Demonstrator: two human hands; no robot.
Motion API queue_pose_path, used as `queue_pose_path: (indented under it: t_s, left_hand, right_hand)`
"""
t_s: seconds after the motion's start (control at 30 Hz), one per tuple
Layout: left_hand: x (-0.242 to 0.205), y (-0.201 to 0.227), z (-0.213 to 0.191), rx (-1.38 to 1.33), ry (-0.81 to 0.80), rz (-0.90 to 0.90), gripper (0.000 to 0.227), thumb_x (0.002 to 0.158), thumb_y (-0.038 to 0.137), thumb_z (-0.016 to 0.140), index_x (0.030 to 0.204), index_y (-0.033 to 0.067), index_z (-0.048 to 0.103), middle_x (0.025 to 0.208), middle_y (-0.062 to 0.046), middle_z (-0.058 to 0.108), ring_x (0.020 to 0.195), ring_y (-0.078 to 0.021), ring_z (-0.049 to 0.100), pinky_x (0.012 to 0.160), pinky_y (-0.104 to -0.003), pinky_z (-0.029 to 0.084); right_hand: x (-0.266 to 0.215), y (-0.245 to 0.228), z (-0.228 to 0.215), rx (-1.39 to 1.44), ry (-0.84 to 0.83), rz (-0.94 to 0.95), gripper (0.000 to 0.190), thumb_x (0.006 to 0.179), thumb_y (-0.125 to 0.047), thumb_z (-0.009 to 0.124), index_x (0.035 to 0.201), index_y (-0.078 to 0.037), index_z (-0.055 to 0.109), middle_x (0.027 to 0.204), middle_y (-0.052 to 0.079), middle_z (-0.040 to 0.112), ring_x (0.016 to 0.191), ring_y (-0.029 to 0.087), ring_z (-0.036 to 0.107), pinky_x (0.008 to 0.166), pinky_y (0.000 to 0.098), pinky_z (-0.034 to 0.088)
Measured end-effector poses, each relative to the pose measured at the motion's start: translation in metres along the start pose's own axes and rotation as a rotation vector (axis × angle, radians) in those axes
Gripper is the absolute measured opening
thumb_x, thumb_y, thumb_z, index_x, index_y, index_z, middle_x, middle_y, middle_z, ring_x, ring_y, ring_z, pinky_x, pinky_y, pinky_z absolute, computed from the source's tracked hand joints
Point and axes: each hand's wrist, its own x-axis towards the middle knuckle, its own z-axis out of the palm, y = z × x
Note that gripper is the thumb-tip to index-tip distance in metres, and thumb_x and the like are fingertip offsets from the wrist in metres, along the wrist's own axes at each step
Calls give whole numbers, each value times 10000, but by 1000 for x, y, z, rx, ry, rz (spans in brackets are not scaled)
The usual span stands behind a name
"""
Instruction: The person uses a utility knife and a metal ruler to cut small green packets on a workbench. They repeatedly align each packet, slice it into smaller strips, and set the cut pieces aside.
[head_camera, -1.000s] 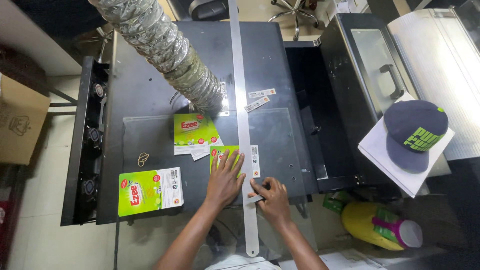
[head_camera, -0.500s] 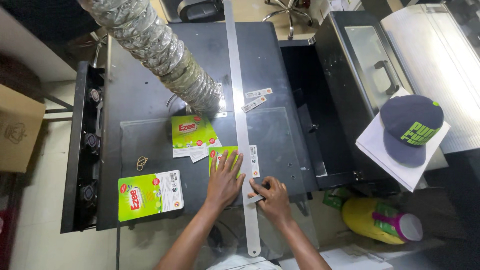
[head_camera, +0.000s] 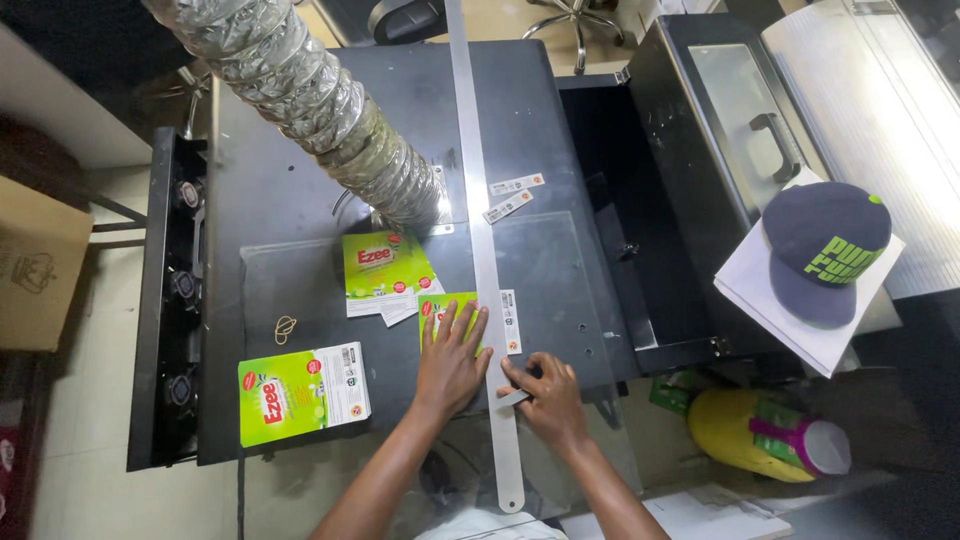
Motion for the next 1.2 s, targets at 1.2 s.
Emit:
queue_pose_path:
  t_s: [1.2]
  left_hand:
    - [13, 4, -6, 39, -145, 2, 778, 1040, 512, 696, 1699, 153, 490, 1816, -22, 422, 1656, -441, 342, 1255, -701, 338]
  right_hand:
    - [3, -4, -5, 57, -6, 43, 464, 971, -502, 861, 1414, -365, 833, 1144, 37, 626, 1041, 277, 648, 823, 501, 476]
